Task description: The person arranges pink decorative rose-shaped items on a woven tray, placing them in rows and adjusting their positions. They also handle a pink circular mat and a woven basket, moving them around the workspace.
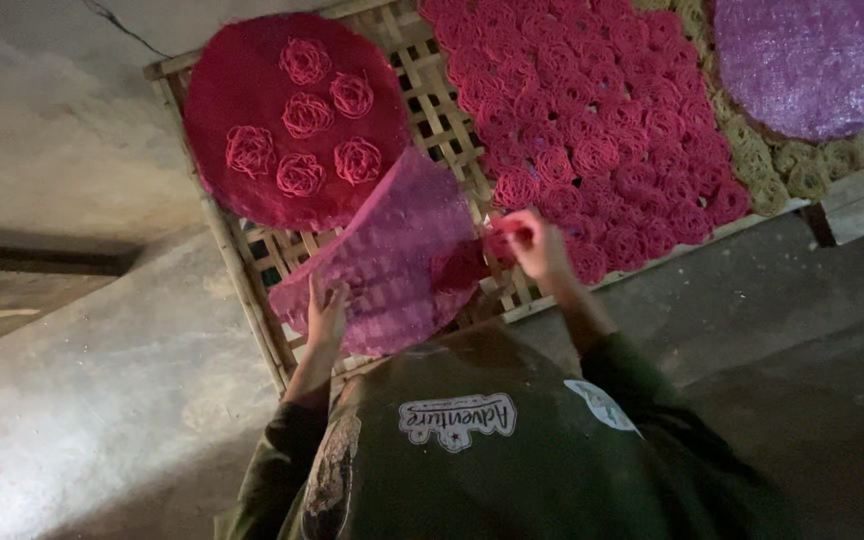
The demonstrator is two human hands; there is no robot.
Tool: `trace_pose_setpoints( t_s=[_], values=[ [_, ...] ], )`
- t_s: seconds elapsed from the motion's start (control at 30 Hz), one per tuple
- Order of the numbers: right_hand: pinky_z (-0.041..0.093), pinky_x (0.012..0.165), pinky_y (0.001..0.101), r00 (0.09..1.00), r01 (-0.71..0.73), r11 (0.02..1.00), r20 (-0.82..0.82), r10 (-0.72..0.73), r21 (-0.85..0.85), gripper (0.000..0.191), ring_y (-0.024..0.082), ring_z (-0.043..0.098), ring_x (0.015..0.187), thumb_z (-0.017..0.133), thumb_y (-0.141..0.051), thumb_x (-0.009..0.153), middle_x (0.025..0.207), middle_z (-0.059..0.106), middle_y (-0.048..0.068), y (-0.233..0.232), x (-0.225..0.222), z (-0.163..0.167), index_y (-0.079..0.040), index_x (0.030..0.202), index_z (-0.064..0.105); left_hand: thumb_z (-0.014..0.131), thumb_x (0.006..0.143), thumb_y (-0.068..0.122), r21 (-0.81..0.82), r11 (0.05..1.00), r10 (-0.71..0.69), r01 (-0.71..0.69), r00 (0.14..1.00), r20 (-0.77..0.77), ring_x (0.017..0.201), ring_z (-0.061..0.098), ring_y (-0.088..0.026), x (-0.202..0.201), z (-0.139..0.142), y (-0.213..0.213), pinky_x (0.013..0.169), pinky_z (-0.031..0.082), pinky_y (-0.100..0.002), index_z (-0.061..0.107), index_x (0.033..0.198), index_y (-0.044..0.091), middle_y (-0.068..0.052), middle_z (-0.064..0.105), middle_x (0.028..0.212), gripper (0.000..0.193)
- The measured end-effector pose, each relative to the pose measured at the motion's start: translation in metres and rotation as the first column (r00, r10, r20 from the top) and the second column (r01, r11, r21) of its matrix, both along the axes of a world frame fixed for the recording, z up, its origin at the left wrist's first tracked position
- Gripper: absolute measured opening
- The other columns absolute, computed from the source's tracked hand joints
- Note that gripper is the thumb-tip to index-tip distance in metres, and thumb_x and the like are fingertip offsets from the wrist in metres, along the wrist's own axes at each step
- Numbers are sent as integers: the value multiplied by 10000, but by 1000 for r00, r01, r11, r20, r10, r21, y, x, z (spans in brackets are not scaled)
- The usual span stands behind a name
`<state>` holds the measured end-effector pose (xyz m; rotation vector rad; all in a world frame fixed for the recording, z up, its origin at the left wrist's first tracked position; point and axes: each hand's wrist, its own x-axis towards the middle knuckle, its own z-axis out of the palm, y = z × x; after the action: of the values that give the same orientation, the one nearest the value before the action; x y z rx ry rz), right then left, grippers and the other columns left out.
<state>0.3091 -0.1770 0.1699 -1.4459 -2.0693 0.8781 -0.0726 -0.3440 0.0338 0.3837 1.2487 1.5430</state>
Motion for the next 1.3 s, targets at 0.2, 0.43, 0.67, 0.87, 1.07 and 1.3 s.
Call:
trace_pose_setpoints(
  t_s=[0.2, 0.43, 0.67, 0.87, 1.07, 1.3],
  values=[
    [529, 849, 514, 985, 41, 856, 125, -122, 516, 457, 432, 626, 1013, 748, -37, 809, 1108, 642, 218, -6, 5, 45, -19, 1243, 607, 590, 991, -35, 117, 989, -92, 92, 996, -12, 985, 618, -158, -3, -2, -2, 851, 545, -303, 151, 1673, 148, -85, 594, 1182, 832],
    [532, 845, 465, 936, -349, 918, 111, 333, 189, 344, 307, 626, 1024, 800, -255, 850, 1099, 642, 126, -69, -76, 55, -58, 1095, 660, 581, 1015, -43, 38, 989, -131, 144, 964, -230, 1002, 611, -141, -2, 4, -10, 811, 515, -281, 158, 1658, 106, -87, 626, 1198, 784],
    [531, 772, 451, 882, -385, 870, 400, 248, 308, 339, 361, 660, 1032, 705, -129, 756, 1058, 657, 124, -82, -92, 25, -61, 1085, 659, 577, 1037, 1, -47, 979, -202, 199, 905, -374, 960, 606, -155, -3, 21, -13, 763, 507, -264, 137, 1670, 89, -117, 675, 1180, 776],
    [535, 744, 370, 982, 121, 993, -146, -118, 10, 260, 296, 716, 871, 686, -213, 918, 966, 732, 128, -58, -38, -16, -77, 1138, 663, 550, 1006, -9, 4, 986, -165, 166, 980, -109, 960, 698, -207, 0, 35, -14, 805, 589, -320, 191, 1601, 105, -132, 646, 1162, 704],
    [512, 848, 362, 872, 200, 959, -409, -267, -201, 240, 232, 664, 948, 675, -191, 1025, 1027, 703, 157, -44, 41, -23, -15, 1188, 688, 525, 996, -29, 25, 977, -208, 210, 975, -84, 954, 714, -239, 2, 58, -12, 811, 601, -340, 214, 1596, 126, -129, 628, 1147, 693],
    [477, 898, 529, 896, 209, 882, 278, -346, 423, 463, 446, 566, 1097, 752, -108, 865, 1188, 593, 236, -66, 19, 36, -36, 1297, 601, 563, 978, -5, -59, 976, -215, 208, 964, -154, 979, 677, -214, 1, 47, -13, 832, 570, -321, 161, 1631, 112, -150, 631, 1162, 776]
  ],
)
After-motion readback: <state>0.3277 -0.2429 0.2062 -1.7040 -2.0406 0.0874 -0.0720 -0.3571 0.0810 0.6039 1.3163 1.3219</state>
